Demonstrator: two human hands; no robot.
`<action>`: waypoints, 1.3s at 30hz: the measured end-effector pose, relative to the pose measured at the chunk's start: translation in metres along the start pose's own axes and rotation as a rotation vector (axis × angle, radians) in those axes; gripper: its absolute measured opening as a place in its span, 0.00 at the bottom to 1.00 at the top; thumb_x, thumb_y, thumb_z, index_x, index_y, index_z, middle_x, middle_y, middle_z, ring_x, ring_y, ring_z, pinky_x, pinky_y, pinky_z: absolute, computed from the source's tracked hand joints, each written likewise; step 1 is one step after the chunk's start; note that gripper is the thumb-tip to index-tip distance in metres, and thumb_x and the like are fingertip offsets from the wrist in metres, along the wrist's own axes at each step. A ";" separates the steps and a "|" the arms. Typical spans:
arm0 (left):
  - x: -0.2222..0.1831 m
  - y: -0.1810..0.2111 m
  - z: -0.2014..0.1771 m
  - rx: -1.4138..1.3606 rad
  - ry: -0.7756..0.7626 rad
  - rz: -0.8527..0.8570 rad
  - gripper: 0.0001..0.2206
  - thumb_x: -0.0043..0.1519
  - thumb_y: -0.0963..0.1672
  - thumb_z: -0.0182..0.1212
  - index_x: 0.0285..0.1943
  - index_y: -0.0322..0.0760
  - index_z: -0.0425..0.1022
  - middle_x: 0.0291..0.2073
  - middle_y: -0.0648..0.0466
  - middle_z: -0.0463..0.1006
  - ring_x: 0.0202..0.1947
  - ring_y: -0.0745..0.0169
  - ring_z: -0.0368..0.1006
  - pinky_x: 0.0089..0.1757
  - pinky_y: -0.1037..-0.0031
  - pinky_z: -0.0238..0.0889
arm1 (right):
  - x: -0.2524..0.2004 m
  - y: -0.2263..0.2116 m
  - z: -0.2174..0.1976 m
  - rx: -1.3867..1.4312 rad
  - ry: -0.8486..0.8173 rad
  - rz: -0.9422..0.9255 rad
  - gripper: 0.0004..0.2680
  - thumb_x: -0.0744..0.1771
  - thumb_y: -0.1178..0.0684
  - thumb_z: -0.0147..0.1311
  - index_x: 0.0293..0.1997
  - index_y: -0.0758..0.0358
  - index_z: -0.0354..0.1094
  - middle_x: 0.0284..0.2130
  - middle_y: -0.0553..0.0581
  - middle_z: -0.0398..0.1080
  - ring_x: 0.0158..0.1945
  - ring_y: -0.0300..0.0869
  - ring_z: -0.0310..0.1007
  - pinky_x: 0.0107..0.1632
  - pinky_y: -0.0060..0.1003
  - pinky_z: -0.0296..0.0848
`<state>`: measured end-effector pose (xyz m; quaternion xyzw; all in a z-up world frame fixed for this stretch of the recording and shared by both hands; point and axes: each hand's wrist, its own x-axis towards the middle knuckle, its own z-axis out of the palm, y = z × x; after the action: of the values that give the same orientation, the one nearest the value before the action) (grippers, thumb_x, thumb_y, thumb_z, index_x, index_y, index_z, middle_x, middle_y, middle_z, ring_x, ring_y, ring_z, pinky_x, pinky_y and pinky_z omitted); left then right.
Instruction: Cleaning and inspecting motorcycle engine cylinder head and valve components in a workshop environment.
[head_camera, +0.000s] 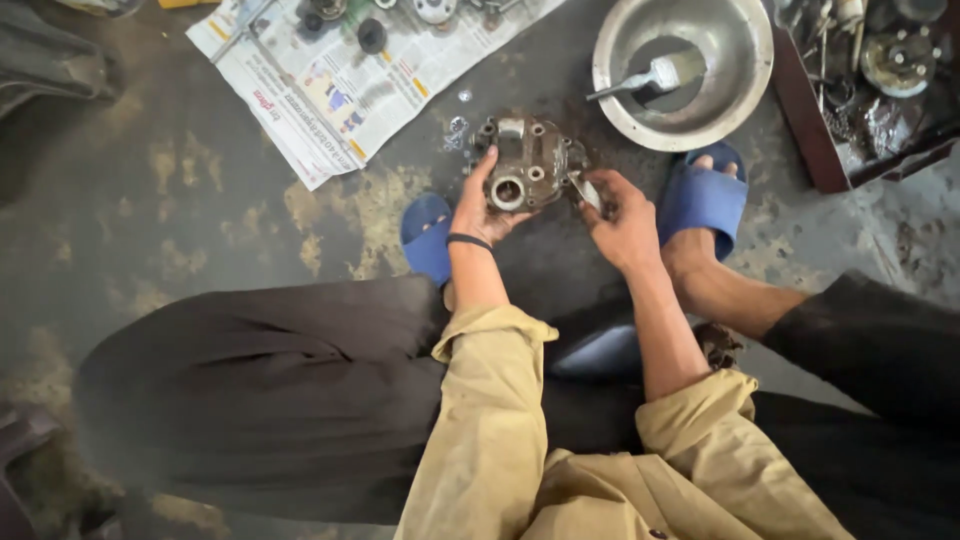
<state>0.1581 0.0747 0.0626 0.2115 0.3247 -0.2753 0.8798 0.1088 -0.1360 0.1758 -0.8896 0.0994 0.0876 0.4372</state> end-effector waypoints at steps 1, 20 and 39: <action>0.002 0.001 0.000 0.001 0.003 -0.004 0.32 0.58 0.59 0.62 0.62 0.35 0.71 0.53 0.41 0.79 0.54 0.39 0.76 0.53 0.38 0.68 | -0.002 -0.003 0.001 0.001 0.000 0.005 0.14 0.64 0.58 0.63 0.56 0.56 0.72 0.31 0.62 0.76 0.34 0.46 0.76 0.41 0.36 0.73; 0.033 -0.041 -0.018 0.081 -0.028 -0.006 0.20 0.57 0.47 0.65 0.54 0.30 0.75 0.44 0.42 0.82 0.44 0.43 0.80 0.47 0.49 0.74 | 0.009 0.035 0.010 0.284 0.034 -0.029 0.11 0.66 0.61 0.59 0.55 0.61 0.73 0.38 0.56 0.79 0.41 0.38 0.79 0.45 0.34 0.75; 0.064 -0.108 -0.038 -0.369 0.184 0.425 0.13 0.53 0.48 0.59 0.40 0.35 0.74 0.32 0.50 0.80 0.31 0.52 0.77 0.36 0.66 0.72 | -0.018 -0.022 0.043 -0.040 0.185 0.146 0.08 0.63 0.53 0.63 0.44 0.59 0.80 0.38 0.69 0.78 0.44 0.61 0.78 0.48 0.48 0.73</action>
<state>0.1148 -0.0084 -0.0284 0.1354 0.3963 -0.0010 0.9081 0.0944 -0.0873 0.1709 -0.8929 0.2018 0.0386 0.4007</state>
